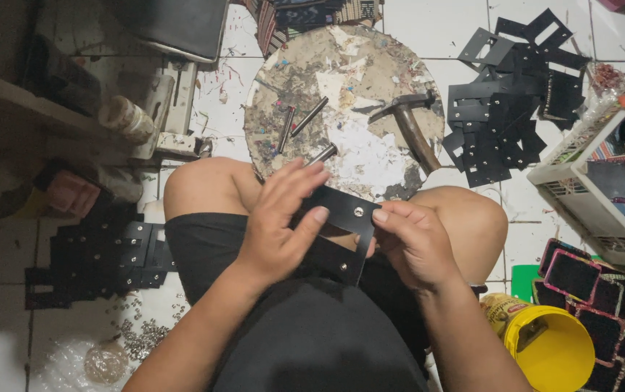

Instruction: Attaching metal studs or rivets to black leather components using a hammer and a setting tool on a circular workbench.

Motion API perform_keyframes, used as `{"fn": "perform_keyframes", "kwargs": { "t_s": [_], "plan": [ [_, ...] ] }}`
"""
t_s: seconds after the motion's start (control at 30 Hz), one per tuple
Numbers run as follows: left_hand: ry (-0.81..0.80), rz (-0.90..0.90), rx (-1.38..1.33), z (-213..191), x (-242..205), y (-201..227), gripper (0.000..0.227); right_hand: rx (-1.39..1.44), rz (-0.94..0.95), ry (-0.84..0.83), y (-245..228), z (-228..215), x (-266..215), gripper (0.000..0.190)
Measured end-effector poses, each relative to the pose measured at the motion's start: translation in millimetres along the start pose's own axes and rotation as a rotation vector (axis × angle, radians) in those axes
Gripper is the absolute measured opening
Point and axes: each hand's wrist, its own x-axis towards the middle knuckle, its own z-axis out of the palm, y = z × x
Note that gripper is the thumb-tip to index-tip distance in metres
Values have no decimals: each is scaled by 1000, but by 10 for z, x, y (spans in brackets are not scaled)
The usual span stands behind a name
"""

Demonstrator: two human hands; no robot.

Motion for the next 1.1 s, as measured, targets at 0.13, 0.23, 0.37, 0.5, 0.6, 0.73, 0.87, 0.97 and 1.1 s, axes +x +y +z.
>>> {"fn": "perform_keyframes", "kwargs": {
  "t_s": [0.13,0.23,0.37,0.5,0.6,0.73,0.87,0.97,1.1],
  "plan": [
    [-96,-9,-33,36,-3,-24,40,47,28,-20,64,-85,4,17],
    [-160,-59,-59,86,-1,-61,36,65,61,-20,50,-60,-7,15],
    [-209,-136,-132,132,-21,-90,34,73,97,4,39,-25,-15,17],
    [-206,-208,-251,107,44,23,30,92,131,21,11,20,-17,15],
    [-213,-244,-276,140,19,-35,29,122,136,27,86,-22,34,12],
    [-220,-286,-301,160,11,-75,29,126,152,41,122,-77,70,11],
    [-228,-316,-305,189,11,-141,28,129,192,51,143,-111,138,11],
    [-246,-341,-297,204,5,-240,27,96,205,65,213,-175,211,11],
    [-339,-376,-172,192,54,-421,23,-279,137,40,268,-264,299,13]
  ]
}}
